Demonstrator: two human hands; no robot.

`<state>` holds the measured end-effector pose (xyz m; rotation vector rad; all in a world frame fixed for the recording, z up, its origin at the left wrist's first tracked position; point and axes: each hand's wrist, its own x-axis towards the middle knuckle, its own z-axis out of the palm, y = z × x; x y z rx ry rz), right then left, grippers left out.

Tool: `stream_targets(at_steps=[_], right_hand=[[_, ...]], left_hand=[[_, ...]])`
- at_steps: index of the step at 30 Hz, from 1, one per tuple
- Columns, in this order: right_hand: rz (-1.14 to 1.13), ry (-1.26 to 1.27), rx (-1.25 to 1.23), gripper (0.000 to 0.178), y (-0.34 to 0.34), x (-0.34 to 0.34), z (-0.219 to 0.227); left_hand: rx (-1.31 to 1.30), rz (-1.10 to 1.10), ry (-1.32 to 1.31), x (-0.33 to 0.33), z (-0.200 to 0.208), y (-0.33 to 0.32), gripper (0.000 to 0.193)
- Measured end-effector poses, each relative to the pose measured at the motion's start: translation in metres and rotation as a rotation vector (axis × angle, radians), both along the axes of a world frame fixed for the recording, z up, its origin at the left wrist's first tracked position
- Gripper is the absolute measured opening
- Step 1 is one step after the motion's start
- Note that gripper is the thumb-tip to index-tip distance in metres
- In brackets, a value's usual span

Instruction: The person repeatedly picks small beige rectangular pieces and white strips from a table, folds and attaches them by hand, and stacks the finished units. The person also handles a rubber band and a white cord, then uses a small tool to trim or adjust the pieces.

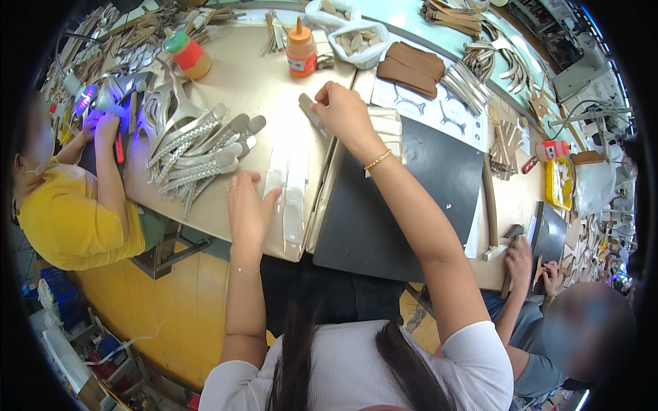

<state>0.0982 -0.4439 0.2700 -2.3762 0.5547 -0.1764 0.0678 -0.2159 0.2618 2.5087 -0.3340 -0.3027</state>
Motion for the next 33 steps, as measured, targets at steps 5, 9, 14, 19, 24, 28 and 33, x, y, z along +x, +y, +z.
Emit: stream_targets(at_steps=[5, 9, 14, 19, 24, 28, 33], right_hand=[[-0.048, -0.269, -0.414, 0.02, -0.038, 0.017, 0.004], [-0.121, -0.283, -0.506, 0.016, -0.091, 0.052, 0.013], [0.085, -0.055, -0.562, 0.031, -0.119, 0.076, 0.011], [0.088, 0.017, -0.669, 0.026, -0.122, 0.087, 0.004], [0.081, -0.062, -0.773, 0.015, -0.122, 0.085, -0.003], [0.04, -0.104, -0.674, 0.016, -0.118, 0.082, 0.007], [0.01, -0.222, -0.265, 0.019, -0.106, 0.049, 0.045]], left_hand=[[-0.038, 0.017, 0.085, 0.004, 0.005, -0.002, 0.029], [-0.126, 0.033, 0.177, 0.007, -0.002, 0.004, 0.028], [-0.514, 0.127, 0.512, 0.017, -0.012, 0.019, 0.026], [-0.895, 0.148, 0.589, 0.019, -0.003, 0.035, 0.037], [-1.087, 0.181, 0.676, 0.014, 0.011, 0.031, 0.029], [-1.185, 0.19, 0.659, 0.01, 0.016, 0.025, 0.026], [-1.178, 0.187, 0.643, 0.001, 0.025, 0.02, 0.025]])
